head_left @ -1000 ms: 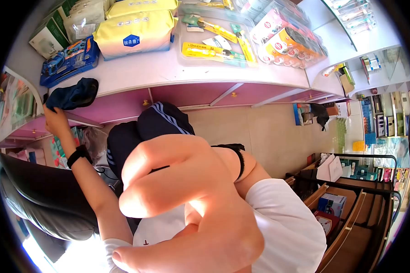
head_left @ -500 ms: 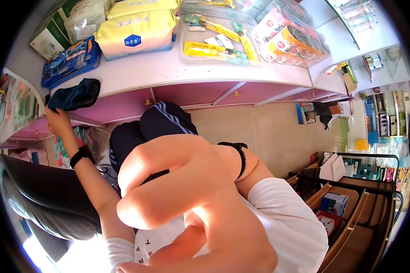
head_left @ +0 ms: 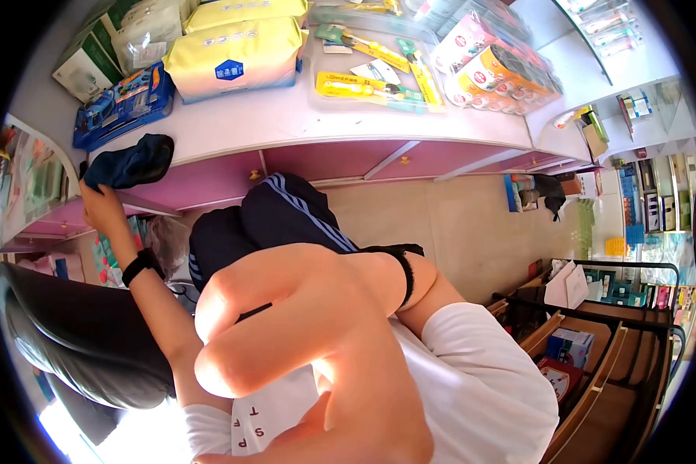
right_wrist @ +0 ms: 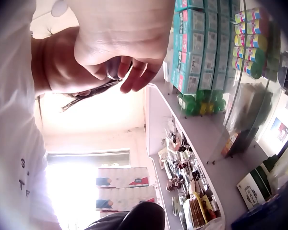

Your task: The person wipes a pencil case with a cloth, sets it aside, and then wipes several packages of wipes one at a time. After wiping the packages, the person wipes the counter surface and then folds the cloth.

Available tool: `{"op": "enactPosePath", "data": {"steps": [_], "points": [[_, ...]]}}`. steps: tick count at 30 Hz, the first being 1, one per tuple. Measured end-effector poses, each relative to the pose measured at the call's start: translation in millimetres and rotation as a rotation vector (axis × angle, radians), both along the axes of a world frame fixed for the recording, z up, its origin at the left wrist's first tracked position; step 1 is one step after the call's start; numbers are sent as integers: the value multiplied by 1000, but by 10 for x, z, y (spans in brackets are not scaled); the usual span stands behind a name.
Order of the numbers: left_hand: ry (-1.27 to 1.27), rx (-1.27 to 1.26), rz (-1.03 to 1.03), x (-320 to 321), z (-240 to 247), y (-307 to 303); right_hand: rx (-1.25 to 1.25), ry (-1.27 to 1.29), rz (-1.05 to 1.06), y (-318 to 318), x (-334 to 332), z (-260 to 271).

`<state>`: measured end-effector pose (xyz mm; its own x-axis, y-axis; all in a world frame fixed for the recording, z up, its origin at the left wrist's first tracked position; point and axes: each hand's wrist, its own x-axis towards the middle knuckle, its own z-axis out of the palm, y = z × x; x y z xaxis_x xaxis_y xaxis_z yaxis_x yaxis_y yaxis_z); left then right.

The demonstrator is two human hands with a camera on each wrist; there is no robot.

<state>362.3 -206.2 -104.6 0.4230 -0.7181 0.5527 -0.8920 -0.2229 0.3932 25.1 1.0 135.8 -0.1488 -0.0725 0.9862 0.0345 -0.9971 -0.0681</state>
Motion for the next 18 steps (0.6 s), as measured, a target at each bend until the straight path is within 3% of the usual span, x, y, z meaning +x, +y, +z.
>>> {"op": "enactPosePath", "data": {"steps": [5,9,10,11,12,15,18], "points": [[-33,-27,-40,14,-9,-12,21,32,18,21,-12,31],[-113,-28,69,128,-214,-118,108,96,-9,45,5,-116],[-112,-21,71,118,-191,-100,185,198,-11,-35,39,-175],[-108,-15,78,38,-141,-58,303,502,38,-232,-71,-127],[-73,-29,40,6,-103,-38,338,639,40,-428,24,-177],[9,-146,-51,-97,-12,41,590,759,-158,-972,411,-880],[30,-140,11,-249,217,219,565,993,-300,-1352,670,-1410]]}}
